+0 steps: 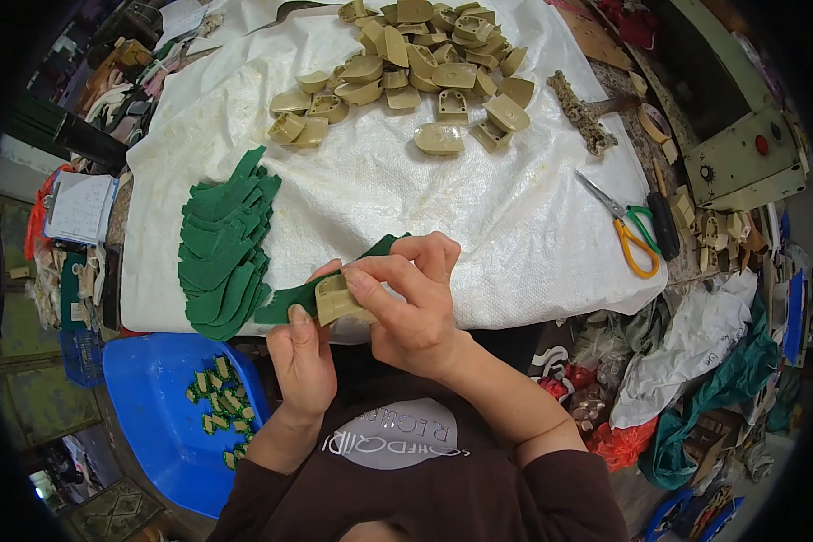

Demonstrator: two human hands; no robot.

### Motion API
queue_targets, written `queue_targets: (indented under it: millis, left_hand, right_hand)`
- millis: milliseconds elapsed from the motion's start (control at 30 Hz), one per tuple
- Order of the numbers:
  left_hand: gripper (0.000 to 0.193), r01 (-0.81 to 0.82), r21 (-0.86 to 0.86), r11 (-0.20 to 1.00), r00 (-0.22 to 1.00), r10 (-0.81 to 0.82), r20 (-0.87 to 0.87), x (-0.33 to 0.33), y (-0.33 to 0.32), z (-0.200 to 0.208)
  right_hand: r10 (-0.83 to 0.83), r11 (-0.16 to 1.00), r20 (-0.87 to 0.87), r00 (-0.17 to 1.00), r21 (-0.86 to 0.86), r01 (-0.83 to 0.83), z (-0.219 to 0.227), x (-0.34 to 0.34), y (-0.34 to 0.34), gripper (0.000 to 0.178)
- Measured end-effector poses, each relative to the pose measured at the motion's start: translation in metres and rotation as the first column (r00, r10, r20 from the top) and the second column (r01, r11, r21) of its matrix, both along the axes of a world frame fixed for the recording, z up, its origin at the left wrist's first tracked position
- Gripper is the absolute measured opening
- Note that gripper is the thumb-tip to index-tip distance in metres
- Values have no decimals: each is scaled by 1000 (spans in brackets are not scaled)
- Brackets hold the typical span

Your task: The person repeatedly picks up a green glittery fabric piece and a beige plastic shoe part, then wraps the fabric around the plastic part by hand. The finished units are placed into a blue bin, while the remaining parts are kept on a white cloth on the table.

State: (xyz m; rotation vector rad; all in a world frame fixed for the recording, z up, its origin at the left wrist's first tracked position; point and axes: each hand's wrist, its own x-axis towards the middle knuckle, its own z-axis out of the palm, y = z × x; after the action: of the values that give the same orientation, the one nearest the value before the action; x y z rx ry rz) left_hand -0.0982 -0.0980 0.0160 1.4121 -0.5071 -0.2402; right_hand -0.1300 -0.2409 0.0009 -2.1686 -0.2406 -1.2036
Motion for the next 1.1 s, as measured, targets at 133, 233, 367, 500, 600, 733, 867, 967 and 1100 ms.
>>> queue_targets:
  millis: [133, 233, 367, 500, 600, 733, 867, 967, 1100]
  left_hand:
    - [31, -128, 114, 985, 987, 115, 115, 9, 6, 5]
    - [22, -218, 186, 958, 956, 172, 236, 15, 12, 10]
    - [20, -160, 193, 968, 980, 133, 147, 9, 9, 0]
    - [19, -111, 267, 957, 990, 83, 114, 3, 7, -2]
    - [24, -154, 350, 924, 953, 44, 301, 0, 4, -1]
    - [28, -227, 367, 902, 863, 12, 505, -2, -2, -4]
    - [24, -79, 169, 983, 981, 47, 186, 5, 4, -4]
    - [24, -78, 28, 997, 946, 65, 318, 15, 1, -25]
    - [13, -117, 88, 989, 848, 53, 528, 21, -4, -20]
  right_hand:
    - [0, 999, -59, 998, -38, -2, 0, -2, -6, 43]
    - [-48, 986, -209, 977, -168, 13, 22, -9, -6, 39]
    - [-99, 952, -470, 877, -302, -54, 37, -16, -4, 32]
    - [-71, 956, -564, 823, -275, -106, 39, -18, -6, 30]
    - [-55, 959, -557, 829, -260, -111, 33, -19, -8, 31]
    - [17, 979, -451, 892, -175, -107, 18, -13, -15, 34]
    - [183, 983, -366, 912, 36, -182, 10, -11, -24, 35]
    - [370, 920, -340, 865, 264, -290, 9, -12, -23, 31]
    - [503, 849, -351, 790, 371, -376, 10, -15, -21, 31]
